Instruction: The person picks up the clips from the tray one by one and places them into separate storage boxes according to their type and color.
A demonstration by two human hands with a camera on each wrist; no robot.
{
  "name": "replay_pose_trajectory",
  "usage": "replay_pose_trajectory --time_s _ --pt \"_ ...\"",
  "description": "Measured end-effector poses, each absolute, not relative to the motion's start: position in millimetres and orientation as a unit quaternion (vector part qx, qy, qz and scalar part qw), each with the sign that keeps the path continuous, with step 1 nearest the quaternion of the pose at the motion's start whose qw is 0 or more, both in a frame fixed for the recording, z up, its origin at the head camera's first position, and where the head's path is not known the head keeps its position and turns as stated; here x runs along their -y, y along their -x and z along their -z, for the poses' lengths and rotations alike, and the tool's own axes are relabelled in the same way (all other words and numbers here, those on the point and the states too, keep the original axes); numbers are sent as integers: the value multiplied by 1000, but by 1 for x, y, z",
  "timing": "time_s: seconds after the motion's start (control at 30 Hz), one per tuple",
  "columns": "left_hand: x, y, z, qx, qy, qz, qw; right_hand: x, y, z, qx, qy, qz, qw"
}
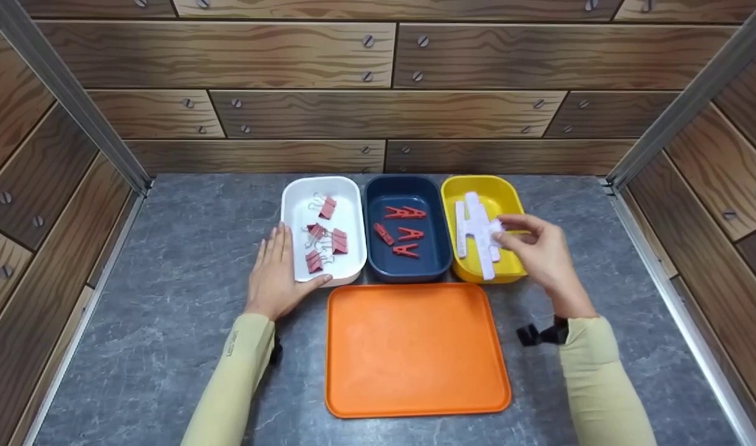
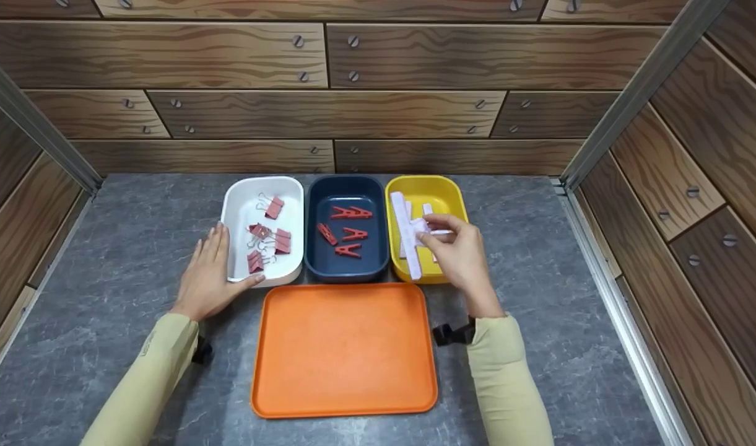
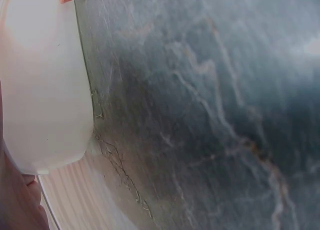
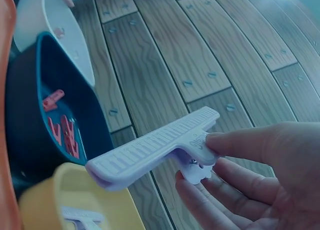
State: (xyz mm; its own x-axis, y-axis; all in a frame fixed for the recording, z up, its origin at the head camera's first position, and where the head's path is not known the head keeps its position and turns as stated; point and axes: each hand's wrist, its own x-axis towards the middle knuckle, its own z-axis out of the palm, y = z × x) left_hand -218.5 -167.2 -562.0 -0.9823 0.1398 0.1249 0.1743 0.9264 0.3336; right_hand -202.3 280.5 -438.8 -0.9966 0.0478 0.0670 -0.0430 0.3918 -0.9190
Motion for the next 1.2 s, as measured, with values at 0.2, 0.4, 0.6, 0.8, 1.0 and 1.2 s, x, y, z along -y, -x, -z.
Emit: replay_pose_trajectory --time_s 0.2,0.4,0.6,0.8,1.0,1.2 --pt "167 219 562 980 80 173 49 -292 220 435 809 33 -585 51" --pt "167 219 563 980 80 173 54 -303 237 432 819 70 -566 63" --pt "168 220 564 980 81 175 56 -312 257 434 837 117 -532 47" --pt "168 220 564 980 79 177 52 -314 274 446 833 141 -535 8" --pt "168 220 563 981 73 178 37 -310 282 462 851 173 -495 -35" --pt "167 219 562 980 75 182 37 -303 284 472 886 166 -431 -44"
